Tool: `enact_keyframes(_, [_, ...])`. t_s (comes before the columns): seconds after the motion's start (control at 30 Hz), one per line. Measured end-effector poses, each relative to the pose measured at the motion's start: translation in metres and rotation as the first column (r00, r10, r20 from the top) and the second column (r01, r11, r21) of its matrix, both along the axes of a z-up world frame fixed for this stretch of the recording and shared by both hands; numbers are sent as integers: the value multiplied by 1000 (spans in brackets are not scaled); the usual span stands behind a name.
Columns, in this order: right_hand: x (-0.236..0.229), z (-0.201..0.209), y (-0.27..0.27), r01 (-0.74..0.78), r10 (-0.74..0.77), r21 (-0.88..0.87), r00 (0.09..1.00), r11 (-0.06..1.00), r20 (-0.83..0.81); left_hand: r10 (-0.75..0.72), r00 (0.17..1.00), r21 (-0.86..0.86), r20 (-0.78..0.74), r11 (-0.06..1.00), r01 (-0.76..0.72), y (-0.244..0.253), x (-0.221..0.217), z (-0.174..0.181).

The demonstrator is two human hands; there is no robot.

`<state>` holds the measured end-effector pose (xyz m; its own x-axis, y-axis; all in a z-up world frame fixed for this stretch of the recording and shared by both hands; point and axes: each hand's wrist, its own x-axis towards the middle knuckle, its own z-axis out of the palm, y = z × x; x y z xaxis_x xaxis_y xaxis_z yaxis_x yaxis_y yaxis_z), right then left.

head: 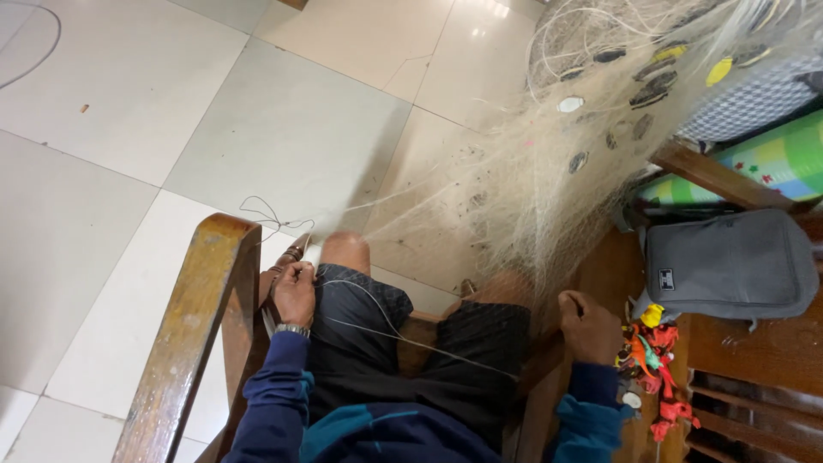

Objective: Repairing a fishing net using a shuttle and scissors

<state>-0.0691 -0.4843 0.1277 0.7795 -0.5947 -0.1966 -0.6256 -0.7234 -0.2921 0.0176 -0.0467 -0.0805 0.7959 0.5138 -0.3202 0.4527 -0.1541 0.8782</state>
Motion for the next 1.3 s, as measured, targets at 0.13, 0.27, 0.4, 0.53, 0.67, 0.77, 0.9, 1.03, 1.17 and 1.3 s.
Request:
enact_keyframes(0.13, [-2,5,10,26,-29,36,996,999,87,18,1000,-33,7,999,-17,-1,1,-2])
enact_keyframes(0.27, [0,3,11,-3,3,6,998,1000,70,34,999,-27,19,999,-33,-2,2,-4])
enact_keyframes(0.4, [0,12,15,-27,26,23,999,999,46,62,998,-91,12,994,-61,-4,0,6])
enact_keyframes(0.53, [-1,2,14,-61,59,17,993,998,105,72,997,-137,2,988,-71,-6,-1,5])
enact_keyframes(0.67, [-4,1,15,-85,90,-45,990,995,109,74,997,-152,21,986,-70,-6,1,1])
enact_keyframes(0.77, [-11,-8,12,-186,189,-37,942,982,277,51,997,-167,57,985,-41,-7,-4,6])
enact_keyframes(0.9, [-8,15,65,-278,173,104,806,955,566,-76,985,-13,156,997,79,-5,-6,22])
enact_keyframes(1.03, [10,29,145,-346,198,307,884,886,424,117,980,-356,158,933,-54,-12,-14,67])
enact_keyframes(1.17, [39,32,216,-763,484,347,625,546,612,89,993,-520,83,854,-33,-16,-18,104])
enact_keyframes(1.3, [69,28,266,-826,505,476,562,301,655,183,981,-613,70,783,-103,-8,-28,94])
